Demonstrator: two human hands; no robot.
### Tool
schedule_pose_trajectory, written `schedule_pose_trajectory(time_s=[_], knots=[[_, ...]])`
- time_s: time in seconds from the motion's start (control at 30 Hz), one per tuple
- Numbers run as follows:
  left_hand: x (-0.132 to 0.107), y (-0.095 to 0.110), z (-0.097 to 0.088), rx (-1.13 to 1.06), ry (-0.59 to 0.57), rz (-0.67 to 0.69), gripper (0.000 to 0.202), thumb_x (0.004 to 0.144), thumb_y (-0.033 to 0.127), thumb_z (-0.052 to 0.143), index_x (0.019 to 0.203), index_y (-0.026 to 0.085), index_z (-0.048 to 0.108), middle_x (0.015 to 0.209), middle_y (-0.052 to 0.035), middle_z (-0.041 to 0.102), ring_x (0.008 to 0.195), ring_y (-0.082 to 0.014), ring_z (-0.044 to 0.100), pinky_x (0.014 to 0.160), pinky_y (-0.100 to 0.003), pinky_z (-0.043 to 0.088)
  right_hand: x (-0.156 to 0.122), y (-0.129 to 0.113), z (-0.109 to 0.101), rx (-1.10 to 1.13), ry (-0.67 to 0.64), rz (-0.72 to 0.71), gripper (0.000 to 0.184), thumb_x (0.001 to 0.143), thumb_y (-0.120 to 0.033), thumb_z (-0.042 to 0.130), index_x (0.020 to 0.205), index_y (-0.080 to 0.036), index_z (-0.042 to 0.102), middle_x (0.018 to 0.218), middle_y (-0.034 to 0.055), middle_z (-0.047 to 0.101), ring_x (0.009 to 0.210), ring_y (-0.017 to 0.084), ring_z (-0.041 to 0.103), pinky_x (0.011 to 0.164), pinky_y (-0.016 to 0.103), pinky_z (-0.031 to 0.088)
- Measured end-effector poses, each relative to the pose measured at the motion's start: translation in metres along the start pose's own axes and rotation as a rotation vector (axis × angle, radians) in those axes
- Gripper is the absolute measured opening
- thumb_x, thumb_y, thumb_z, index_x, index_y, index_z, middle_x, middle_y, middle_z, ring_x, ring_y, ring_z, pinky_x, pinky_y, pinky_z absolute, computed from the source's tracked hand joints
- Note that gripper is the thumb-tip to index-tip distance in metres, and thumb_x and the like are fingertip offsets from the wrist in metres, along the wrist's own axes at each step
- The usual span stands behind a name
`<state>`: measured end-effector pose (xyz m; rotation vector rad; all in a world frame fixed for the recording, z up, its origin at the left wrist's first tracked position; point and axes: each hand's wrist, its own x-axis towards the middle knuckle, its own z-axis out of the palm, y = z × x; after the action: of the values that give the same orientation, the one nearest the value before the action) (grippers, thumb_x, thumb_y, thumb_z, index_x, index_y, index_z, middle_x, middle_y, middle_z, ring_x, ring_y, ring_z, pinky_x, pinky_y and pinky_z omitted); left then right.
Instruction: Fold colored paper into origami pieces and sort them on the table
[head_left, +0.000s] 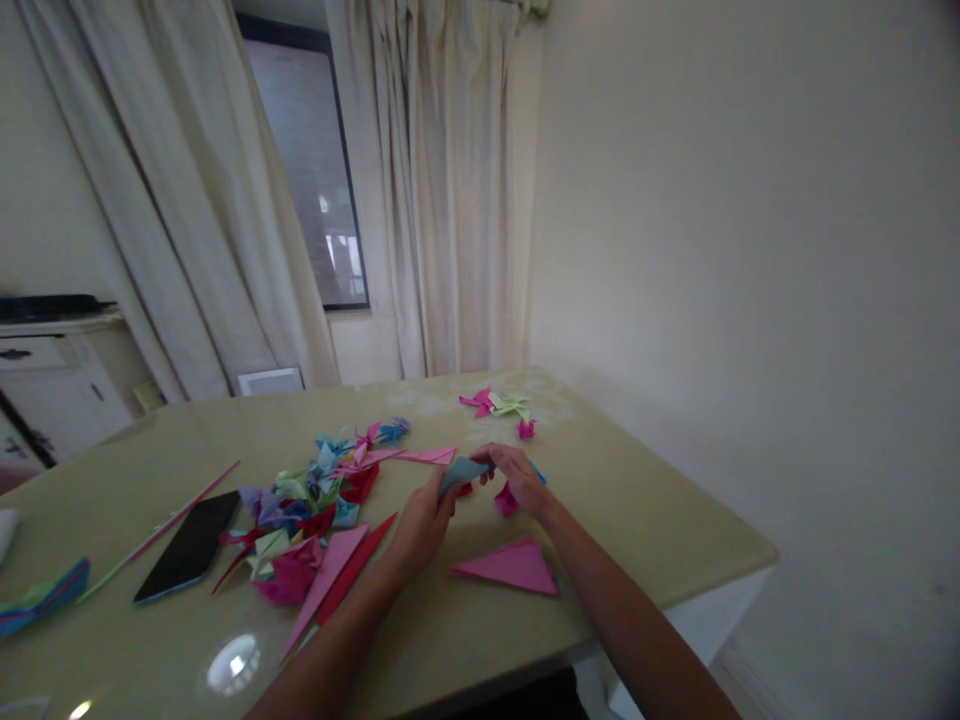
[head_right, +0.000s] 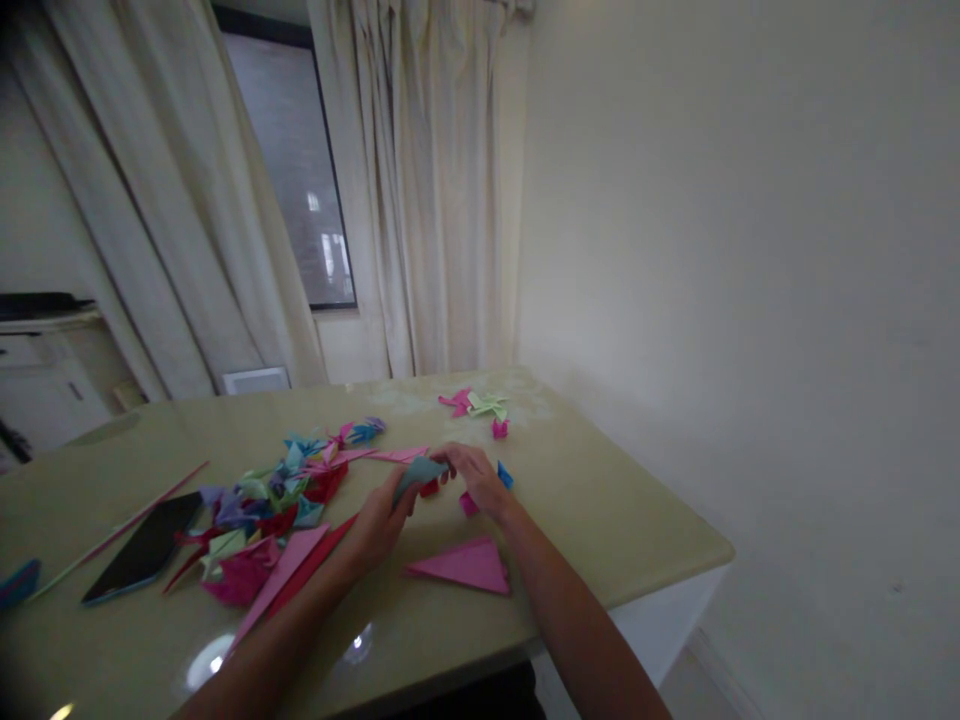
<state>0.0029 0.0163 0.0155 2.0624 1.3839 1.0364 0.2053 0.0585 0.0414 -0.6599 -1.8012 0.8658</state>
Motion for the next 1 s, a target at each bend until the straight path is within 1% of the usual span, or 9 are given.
schedule_pose_trajectory(time_s=[0.13, 0.2, 0.3, 0.37, 0.47, 0.63, 0.77, 0.9, 1.0], knots=[[0.000, 0.000, -0.007, 0.061, -0.091, 0.020, 0.038, 0.107, 0.044, 0.035, 0.123, 0.022, 0.061, 0.089, -0.0036, 0.076, 0.078, -0.0199, 0.070, 0.071, -0.029, 0.052, -0.011, -0.023, -0.003, -0.141, 0.015, 0.041, 0.046, 0.089, -0.064, 0.071, 0.099, -0.020, 0.080, 0.078, 0.0028, 0.074, 0.069, 0.018, 0.064, 0.067, 0.029, 0.052], [0.005, -0.007, -0.008, 0.120, -0.032, 0.047, 0.040, 0.108, 0.037, 0.030, 0.128, 0.022, 0.062, 0.109, -0.0074, 0.077, 0.098, -0.0213, 0.072, 0.086, -0.032, 0.054, -0.027, -0.032, -0.007, -0.171, 0.078, 0.108, 0.039, 0.086, -0.060, 0.076, 0.088, -0.020, 0.078, 0.072, 0.0013, 0.072, 0.065, 0.017, 0.063, 0.064, 0.028, 0.051], [0.019, -0.027, -0.009, 0.415, 0.067, -0.021, 0.044, 0.104, 0.018, 0.031, 0.141, 0.016, 0.057, 0.140, -0.0155, 0.067, 0.130, -0.0262, 0.062, 0.109, -0.041, 0.047, -0.063, -0.037, -0.012, -0.083, 0.174, 0.257, 0.040, 0.086, -0.059, 0.075, 0.083, -0.020, 0.073, 0.067, 0.0001, 0.068, 0.057, 0.016, 0.060, 0.055, 0.027, 0.048], [0.029, -0.040, -0.009, 0.631, 0.019, -0.084, 0.051, 0.101, 0.014, 0.034, 0.149, 0.010, 0.050, 0.154, -0.0217, 0.055, 0.143, -0.0320, 0.052, 0.115, -0.050, 0.041, -0.089, -0.036, -0.012, -0.074, 0.230, 0.321, 0.038, 0.086, -0.058, 0.076, 0.082, -0.020, 0.072, 0.067, 0.0000, 0.067, 0.057, 0.016, 0.059, 0.053, 0.027, 0.046], [0.041, -0.050, -0.006, 0.733, -0.092, -0.086, 0.050, 0.103, 0.018, 0.035, 0.150, 0.008, 0.049, 0.160, -0.0238, 0.049, 0.148, -0.0345, 0.046, 0.119, -0.054, 0.037, -0.116, -0.033, -0.006, -0.181, 0.286, 0.344, 0.031, 0.089, -0.051, 0.073, 0.082, -0.021, 0.072, 0.072, 0.0018, 0.069, 0.063, 0.019, 0.063, 0.058, 0.028, 0.048], [0.044, -0.039, -0.013, 0.733, -0.151, -0.038, 0.051, 0.099, 0.009, 0.037, 0.147, 0.011, 0.052, 0.157, -0.0192, 0.054, 0.145, -0.0291, 0.050, 0.119, -0.045, 0.038, -0.127, -0.030, 0.000, -0.494, 0.332, 0.317, 0.014, 0.086, -0.037, 0.072, 0.086, -0.023, 0.072, 0.078, 0.0038, 0.070, 0.067, 0.022, 0.061, 0.065, 0.033, 0.050], [0.009, -0.028, -0.049, 0.790, -0.121, -0.038, 0.047, 0.099, 0.018, 0.046, 0.145, 0.015, 0.056, 0.151, -0.0176, 0.059, 0.138, -0.0306, 0.055, 0.114, -0.044, 0.042, -0.129, -0.034, 0.000, -0.615, 0.346, 0.216, 0.027, 0.086, -0.035, 0.074, 0.111, -0.025, 0.073, 0.108, 0.0098, 0.072, 0.094, 0.028, 0.066, 0.085, 0.041, 0.055], [-0.064, -0.033, -0.089, 0.895, 0.011, -0.124, 0.036, 0.102, 0.033, 0.045, 0.123, 0.019, 0.070, 0.129, -0.0159, 0.069, 0.121, -0.0349, 0.063, 0.102, -0.049, 0.051, -0.131, -0.042, 0.006, -0.669, 0.115, 0.131, 0.045, 0.085, -0.043, 0.081, 0.127, -0.029, 0.071, 0.134, 0.0114, 0.067, 0.126, 0.034, 0.060, 0.108, 0.048, 0.046], [-0.119, -0.048, -0.098, 0.895, 0.147, -0.188, 0.039, 0.100, 0.038, 0.044, 0.121, 0.020, 0.072, 0.129, -0.0173, 0.068, 0.120, -0.0369, 0.063, 0.100, -0.051, 0.052, -0.129, -0.047, 0.013, -0.742, -0.034, 0.156, 0.044, 0.085, -0.042, 0.082, 0.126, -0.029, 0.071, 0.132, 0.0110, 0.070, 0.125, 0.035, 0.061, 0.108, 0.050, 0.043]])
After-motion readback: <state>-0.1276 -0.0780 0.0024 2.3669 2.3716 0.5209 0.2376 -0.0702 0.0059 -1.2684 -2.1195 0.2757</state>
